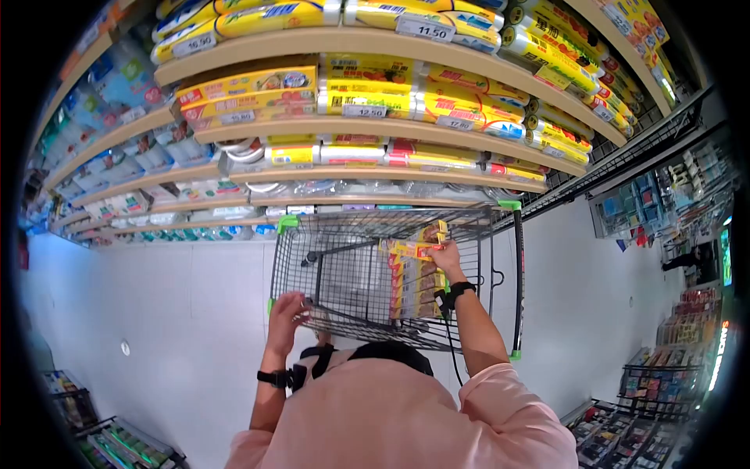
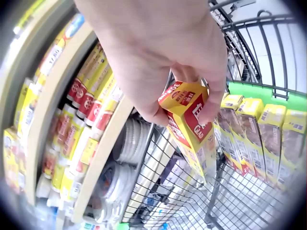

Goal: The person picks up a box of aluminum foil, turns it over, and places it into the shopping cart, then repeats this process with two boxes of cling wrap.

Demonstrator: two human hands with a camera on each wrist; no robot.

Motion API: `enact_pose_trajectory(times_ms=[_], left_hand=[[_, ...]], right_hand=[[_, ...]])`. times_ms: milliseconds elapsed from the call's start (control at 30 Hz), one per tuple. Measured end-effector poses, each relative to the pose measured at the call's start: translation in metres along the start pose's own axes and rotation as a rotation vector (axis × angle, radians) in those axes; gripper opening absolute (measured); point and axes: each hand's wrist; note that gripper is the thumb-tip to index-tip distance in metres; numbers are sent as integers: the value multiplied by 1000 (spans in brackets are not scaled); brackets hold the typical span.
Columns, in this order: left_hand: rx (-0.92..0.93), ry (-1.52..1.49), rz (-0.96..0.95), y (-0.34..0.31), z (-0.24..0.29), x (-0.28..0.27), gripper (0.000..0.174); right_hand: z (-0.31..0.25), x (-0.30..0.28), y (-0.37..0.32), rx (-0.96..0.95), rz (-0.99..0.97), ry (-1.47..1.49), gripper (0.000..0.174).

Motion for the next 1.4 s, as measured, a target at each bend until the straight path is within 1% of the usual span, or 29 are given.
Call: enact_pose_trajectory(times_ms=[33, 133, 200, 300, 333, 400, 433, 467, 567, 600, 633, 667, 700, 733, 767, 800, 833, 867, 900, 933, 1033, 1067, 1133, 1167, 1233, 1267, 1300, 1367, 1400], left_hand=[[-19, 16, 10, -3, -4, -4, 21], [-78, 18, 68, -15, -7, -15, 19], [-96, 23, 85, -16, -8, -28, 19], [-100, 63, 132, -18, 0, -45, 19], [-97, 71, 147, -17, 4, -49, 19], [-97, 87, 174, -17, 13, -54, 18], [-100, 96, 183, -18, 19, -55, 17], [-101, 102, 188, -15, 23, -55, 17], [-103, 117, 192, -9, 29, -58, 18], [-106, 122, 192, -7, 28, -59, 18], [-125, 103, 197, -5, 30, -60, 17], [-117, 122, 216, -6, 32, -54, 15], [-99, 135, 238, -2, 33, -50, 14], [-111, 139, 192, 1, 28, -62, 16], [-125, 144, 146, 7, 25, -69, 21], [-104, 172, 196, 0, 41, -44, 13], [-92, 148, 171, 6, 37, -50, 14], [-84, 125, 145, 10, 25, -62, 20], [-79, 104, 121, 12, 17, -69, 28], [-64, 114, 117, 12, 17, -67, 25], [-12, 142, 50, 8, 15, -68, 24], [-3, 144, 60, 6, 14, -66, 23], [9, 150, 75, -4, 18, -56, 23], [54, 80, 88, -4, 15, -56, 22], [146, -65, 104, 8, 1, -60, 21], [238, -185, 35, 20, -15, -68, 17], [264, -272, 5, 17, -11, -59, 15], [314, -444, -58, -3, 20, -19, 26], [309, -427, 20, -12, 35, 8, 35]], right_hand=[[6, 11, 9, 12, 30, -35, 64], [54, 58, 45, 72, 127, -116, 60], [64, 81, 59, 125, 215, -126, 55], [50, 82, 71, 114, 21, -65, 58], [40, 81, 74, 132, 18, -166, 57], [26, 82, 81, 108, 65, -139, 55], [35, 86, 88, 101, 89, -130, 55], [40, 93, 100, 144, 98, -173, 53], [61, 107, 121, 186, 142, -196, 53], [70, 111, 129, 204, 95, -175, 50], [67, 112, 130, 229, 151, -131, 48], [71, 115, 128, 172, 199, -107, 48], [33, 95, 104, 198, 225, -73, 47], [38, 96, 111, 209, 182, -71, 48], [57, 107, 124, 213, 207, -87, 48], [49, 101, 119, 188, 195, -79, 49], [62, 109, 126, 150, 233, -25, 47], [72, 113, 131, 132, 243, -20, 44], [60, 106, 123, 150, 241, -14, 43], [57, 106, 126, 128, 264, -36, 43], [53, 106, 118, 31, 322, -79, 40], [53, 104, 114, -4, 340, -91, 38], [43, 93, 100, 27, 246, -13, 34], [36, 86, 94, 42, 199, 28, 32], [72, 103, 107, -16, 226, 136, 24], [86, 107, 112, -47, 223, 163, 23], [93, 102, 114, -75, 218, 188, 21], [72, 74, 81, -75, 139, 166, 9], [57, 57, 62, -75, 105, 173, 5]])
Point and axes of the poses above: each hand's wrist, its own y-axis towards the middle knuckle, its own x-axis out of the palm, z = x × y, and after that the axes turned 5 degrees about y, right-handed
